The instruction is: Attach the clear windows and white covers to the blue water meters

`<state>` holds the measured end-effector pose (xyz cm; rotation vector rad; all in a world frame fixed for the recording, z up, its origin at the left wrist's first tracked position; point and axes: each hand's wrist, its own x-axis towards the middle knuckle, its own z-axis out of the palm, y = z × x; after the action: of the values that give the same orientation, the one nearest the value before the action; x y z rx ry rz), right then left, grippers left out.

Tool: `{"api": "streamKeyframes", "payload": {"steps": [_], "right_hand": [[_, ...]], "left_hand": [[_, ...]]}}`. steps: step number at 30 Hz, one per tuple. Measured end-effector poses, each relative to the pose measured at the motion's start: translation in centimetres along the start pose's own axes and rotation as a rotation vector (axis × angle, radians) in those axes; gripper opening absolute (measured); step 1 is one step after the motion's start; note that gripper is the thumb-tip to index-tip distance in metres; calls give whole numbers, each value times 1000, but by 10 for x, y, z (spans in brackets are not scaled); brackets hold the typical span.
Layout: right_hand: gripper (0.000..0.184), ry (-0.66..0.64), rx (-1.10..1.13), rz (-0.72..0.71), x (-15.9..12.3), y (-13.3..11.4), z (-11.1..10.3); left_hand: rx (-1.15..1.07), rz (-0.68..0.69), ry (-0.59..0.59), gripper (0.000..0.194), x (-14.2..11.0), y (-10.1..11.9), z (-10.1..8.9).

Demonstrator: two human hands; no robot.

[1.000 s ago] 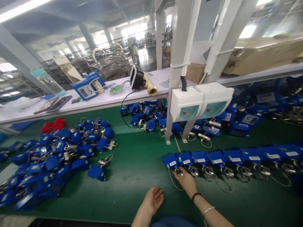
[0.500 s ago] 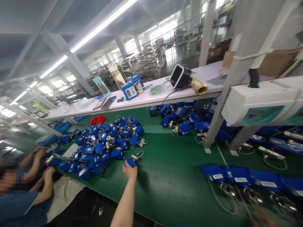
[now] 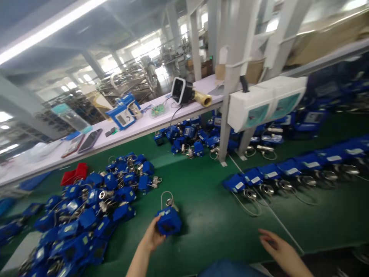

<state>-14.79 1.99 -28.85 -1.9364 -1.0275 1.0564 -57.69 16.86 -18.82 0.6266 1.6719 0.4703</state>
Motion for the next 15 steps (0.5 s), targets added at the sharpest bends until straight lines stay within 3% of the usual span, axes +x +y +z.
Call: {"api": "streamKeyframes", "payload": {"steps": [2,4,6,7,10,12,15], "right_hand": [[51,-31,-25,-146,-11,-39,13],[63,-58,-33,-295,-13,-74,18],[66,-97,-3,-422,-8,-98,11],[63,-104,28,-494,-5,-106,4],[44,-26,87,-610,1,-113,-30],[40,68,79,-621,0,-105,-57],[47,164,82,-599,-4,-80,-96]], "left_hand": [[-108,-58,-259,61,-15,-4,36],[-303,-203,-634,72,-32,-5,80],[-425,-337,-944,79,-49,-4,125],[-424,-377,-1046,83,-56,-5,147],[-310,-392,-1166,96,-63,-11,203],[-192,-300,-1129,99,-57,-17,236],[-38,-106,-1026,87,-44,-22,288]]}}
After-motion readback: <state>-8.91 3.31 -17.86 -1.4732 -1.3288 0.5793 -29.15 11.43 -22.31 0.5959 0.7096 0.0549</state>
